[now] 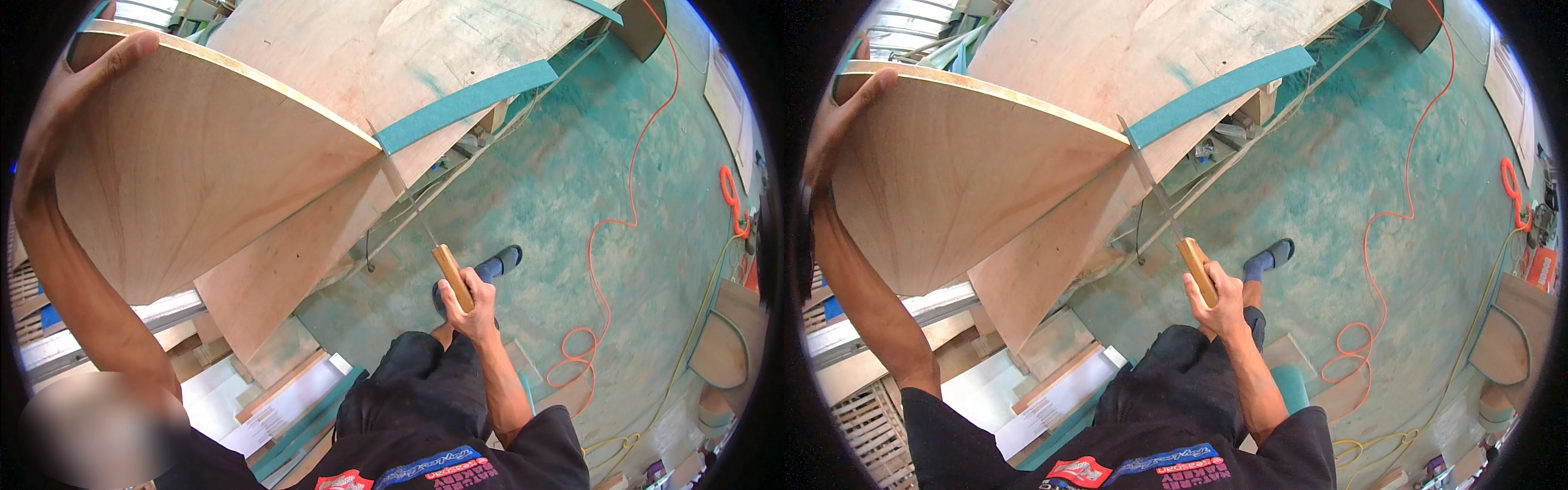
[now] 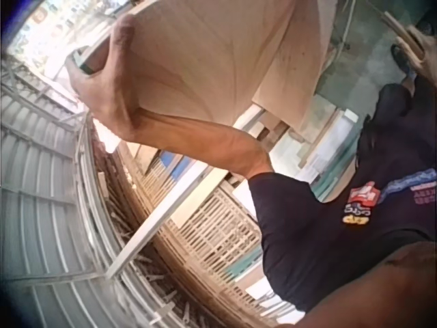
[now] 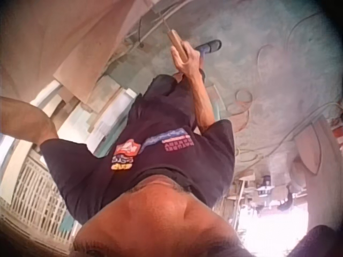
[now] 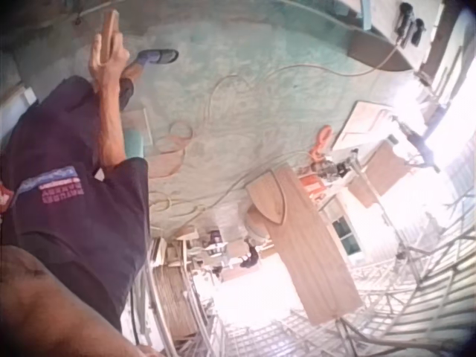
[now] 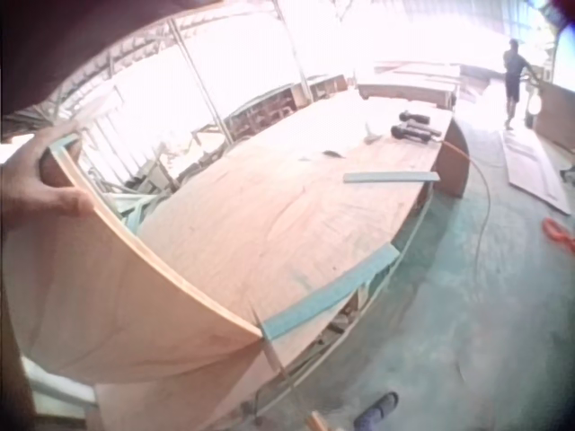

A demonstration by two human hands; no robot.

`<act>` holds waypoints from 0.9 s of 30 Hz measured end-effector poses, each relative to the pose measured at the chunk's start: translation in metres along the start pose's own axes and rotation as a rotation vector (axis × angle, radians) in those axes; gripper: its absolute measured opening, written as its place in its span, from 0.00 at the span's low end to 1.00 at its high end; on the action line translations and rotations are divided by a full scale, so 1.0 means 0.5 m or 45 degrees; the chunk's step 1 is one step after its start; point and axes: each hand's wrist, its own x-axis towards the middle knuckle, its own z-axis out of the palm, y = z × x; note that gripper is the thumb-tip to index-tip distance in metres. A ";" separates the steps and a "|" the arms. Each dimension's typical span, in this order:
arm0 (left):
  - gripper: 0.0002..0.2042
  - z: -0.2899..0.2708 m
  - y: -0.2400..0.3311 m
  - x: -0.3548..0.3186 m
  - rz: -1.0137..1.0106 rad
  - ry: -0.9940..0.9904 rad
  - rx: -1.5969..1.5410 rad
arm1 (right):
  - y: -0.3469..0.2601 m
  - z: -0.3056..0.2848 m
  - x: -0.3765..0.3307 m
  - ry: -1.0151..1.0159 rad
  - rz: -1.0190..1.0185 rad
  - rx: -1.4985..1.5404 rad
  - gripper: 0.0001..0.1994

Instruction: The person saws a green wood trim by hand, wipes the piece with a cloth, and attaches it to the edge of a curved plywood board using a pneumatic nail gun.

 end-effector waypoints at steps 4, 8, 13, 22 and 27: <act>0.59 0.005 -0.013 0.018 -0.055 -0.110 0.071 | 0.003 0.037 0.070 -0.008 -0.014 0.038 0.10; 0.58 0.036 -0.036 0.012 -0.020 0.063 -0.081 | 0.008 0.042 0.038 0.012 -0.004 0.017 0.10; 0.41 0.038 0.016 -0.010 0.000 0.099 -0.306 | -0.001 0.022 0.014 0.018 -0.054 0.040 0.09; 0.47 0.050 -0.009 -0.010 -0.188 -0.111 -0.486 | -0.010 0.018 -0.014 0.035 -0.065 0.011 0.09; 0.51 0.053 0.002 -0.020 -0.285 -0.235 -0.565 | 0.009 0.084 0.093 -0.013 -0.023 0.017 0.11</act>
